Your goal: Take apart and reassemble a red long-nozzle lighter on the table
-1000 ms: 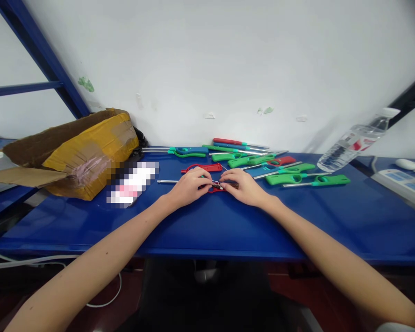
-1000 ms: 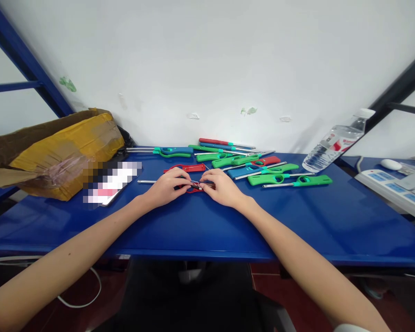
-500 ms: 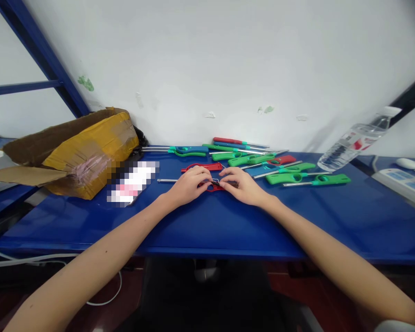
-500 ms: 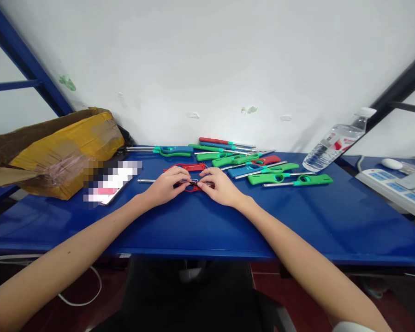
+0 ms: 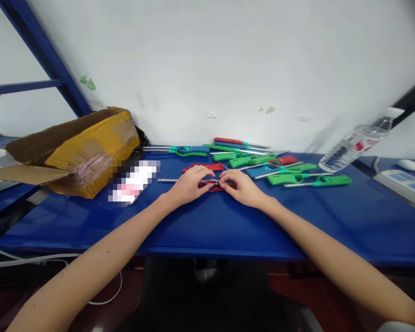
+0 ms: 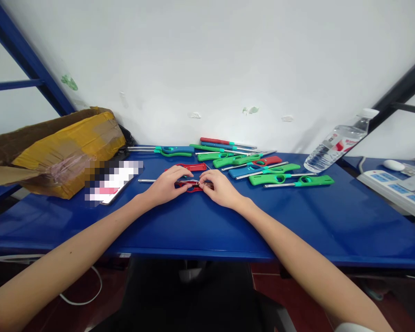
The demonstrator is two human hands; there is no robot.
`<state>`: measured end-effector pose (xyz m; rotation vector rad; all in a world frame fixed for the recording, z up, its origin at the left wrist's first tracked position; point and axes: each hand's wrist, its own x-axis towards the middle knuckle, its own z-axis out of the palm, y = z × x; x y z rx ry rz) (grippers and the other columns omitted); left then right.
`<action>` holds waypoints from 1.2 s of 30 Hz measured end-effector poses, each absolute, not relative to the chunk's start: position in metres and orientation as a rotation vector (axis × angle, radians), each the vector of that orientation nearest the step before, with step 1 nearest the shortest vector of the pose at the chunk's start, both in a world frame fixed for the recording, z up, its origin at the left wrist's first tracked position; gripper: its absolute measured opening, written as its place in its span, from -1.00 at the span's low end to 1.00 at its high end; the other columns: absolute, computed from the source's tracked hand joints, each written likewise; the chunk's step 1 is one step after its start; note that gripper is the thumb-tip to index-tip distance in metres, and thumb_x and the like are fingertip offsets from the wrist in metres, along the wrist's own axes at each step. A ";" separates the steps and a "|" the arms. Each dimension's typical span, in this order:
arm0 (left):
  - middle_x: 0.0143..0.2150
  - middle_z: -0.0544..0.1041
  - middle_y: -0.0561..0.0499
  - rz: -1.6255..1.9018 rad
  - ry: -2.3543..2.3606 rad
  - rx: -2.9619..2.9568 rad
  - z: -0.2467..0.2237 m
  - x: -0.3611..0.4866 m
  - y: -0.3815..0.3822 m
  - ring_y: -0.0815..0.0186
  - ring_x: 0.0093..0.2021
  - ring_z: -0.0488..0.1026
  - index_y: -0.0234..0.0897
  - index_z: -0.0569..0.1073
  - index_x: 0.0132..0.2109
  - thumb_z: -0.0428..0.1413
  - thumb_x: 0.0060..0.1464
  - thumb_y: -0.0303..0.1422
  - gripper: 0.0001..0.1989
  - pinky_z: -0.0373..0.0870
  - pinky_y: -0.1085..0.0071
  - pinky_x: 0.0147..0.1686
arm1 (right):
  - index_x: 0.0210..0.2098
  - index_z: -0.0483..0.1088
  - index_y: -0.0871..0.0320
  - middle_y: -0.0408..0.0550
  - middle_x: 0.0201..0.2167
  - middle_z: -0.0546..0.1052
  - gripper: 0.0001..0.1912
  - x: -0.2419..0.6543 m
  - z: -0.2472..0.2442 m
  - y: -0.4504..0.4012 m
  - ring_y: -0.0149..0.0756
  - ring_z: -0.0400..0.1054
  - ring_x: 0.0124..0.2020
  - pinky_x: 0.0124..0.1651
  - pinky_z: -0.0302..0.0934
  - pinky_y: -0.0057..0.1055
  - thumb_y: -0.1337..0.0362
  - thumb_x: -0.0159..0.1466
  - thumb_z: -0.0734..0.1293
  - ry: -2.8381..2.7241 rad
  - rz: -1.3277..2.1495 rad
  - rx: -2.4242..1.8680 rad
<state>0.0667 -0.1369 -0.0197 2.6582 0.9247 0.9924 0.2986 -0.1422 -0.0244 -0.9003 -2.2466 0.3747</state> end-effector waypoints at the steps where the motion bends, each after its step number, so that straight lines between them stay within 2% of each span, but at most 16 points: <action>1: -0.07 0.53 -0.08 0.989 0.948 2.647 -0.020 0.067 -0.137 0.17 -0.04 0.43 -0.23 0.44 0.01 0.14 0.19 -0.36 -0.76 0.40 0.21 -0.02 | -0.31 0.46 0.13 0.05 -0.17 0.55 -0.90 0.299 -0.024 -0.142 -0.15 0.41 -0.07 -0.01 0.34 -0.14 0.36 0.27 0.28 -2.252 0.367 -0.900; 4: -0.15 0.56 -0.06 0.929 0.983 2.641 -0.022 0.065 -0.135 0.17 -0.10 0.45 -0.24 0.45 0.05 0.16 0.18 -0.35 -0.71 0.42 0.23 -0.09 | -0.32 0.47 0.12 0.06 -0.14 0.54 -0.90 0.299 -0.024 -0.143 -0.14 0.40 -0.05 0.01 0.34 -0.13 0.35 0.27 0.30 -2.263 0.354 -0.909; 13: -0.18 0.59 -0.06 0.907 0.908 2.675 -0.023 0.066 -0.133 0.19 -0.13 0.46 -0.25 0.54 -0.09 0.14 0.20 -0.37 -0.85 0.38 0.24 -0.07 | -0.33 0.49 0.12 0.04 -0.13 0.53 -0.93 0.297 -0.020 -0.147 -0.17 0.40 -0.06 -0.01 0.35 -0.18 0.36 0.24 0.34 -2.255 0.358 -0.934; 26: -0.21 0.53 -0.04 0.884 0.957 2.631 -0.027 0.065 -0.134 0.22 -0.16 0.42 -0.25 0.47 -0.18 0.12 0.19 -0.38 -0.93 0.37 0.31 -0.16 | -0.32 0.48 0.10 0.01 -0.16 0.55 -0.92 0.296 -0.020 -0.149 -0.19 0.42 -0.10 -0.07 0.36 -0.21 0.36 0.24 0.33 -2.245 0.383 -0.878; 30: -0.17 0.54 -0.06 0.833 0.888 2.646 -0.021 0.062 -0.135 0.20 -0.12 0.43 -0.24 0.47 -0.13 0.12 0.22 -0.31 -0.87 0.37 0.29 -0.11 | -0.32 0.49 0.10 0.01 -0.16 0.55 -0.92 0.297 -0.018 -0.150 -0.17 0.42 -0.10 -0.05 0.36 -0.20 0.36 0.23 0.33 -2.243 0.383 -0.867; 33: -0.09 0.53 -0.08 0.694 0.817 2.688 -0.014 0.056 -0.136 0.16 -0.07 0.44 -0.22 0.49 -0.05 0.21 0.14 -0.16 -0.70 0.36 0.25 -0.02 | -0.33 0.49 0.10 0.00 -0.15 0.55 -0.92 0.296 -0.016 -0.151 -0.18 0.42 -0.09 0.00 0.33 -0.18 0.37 0.24 0.33 -2.264 0.388 -0.861; 36: -0.10 0.55 -0.09 0.646 0.812 2.679 -0.013 0.054 -0.136 0.16 -0.08 0.46 -0.24 0.49 -0.01 0.22 0.12 -0.12 -0.63 0.37 0.25 -0.03 | -0.33 0.49 0.11 0.00 -0.16 0.54 -0.92 0.296 -0.015 -0.153 -0.20 0.42 -0.12 -0.01 0.34 -0.21 0.36 0.25 0.33 -2.286 0.410 -0.861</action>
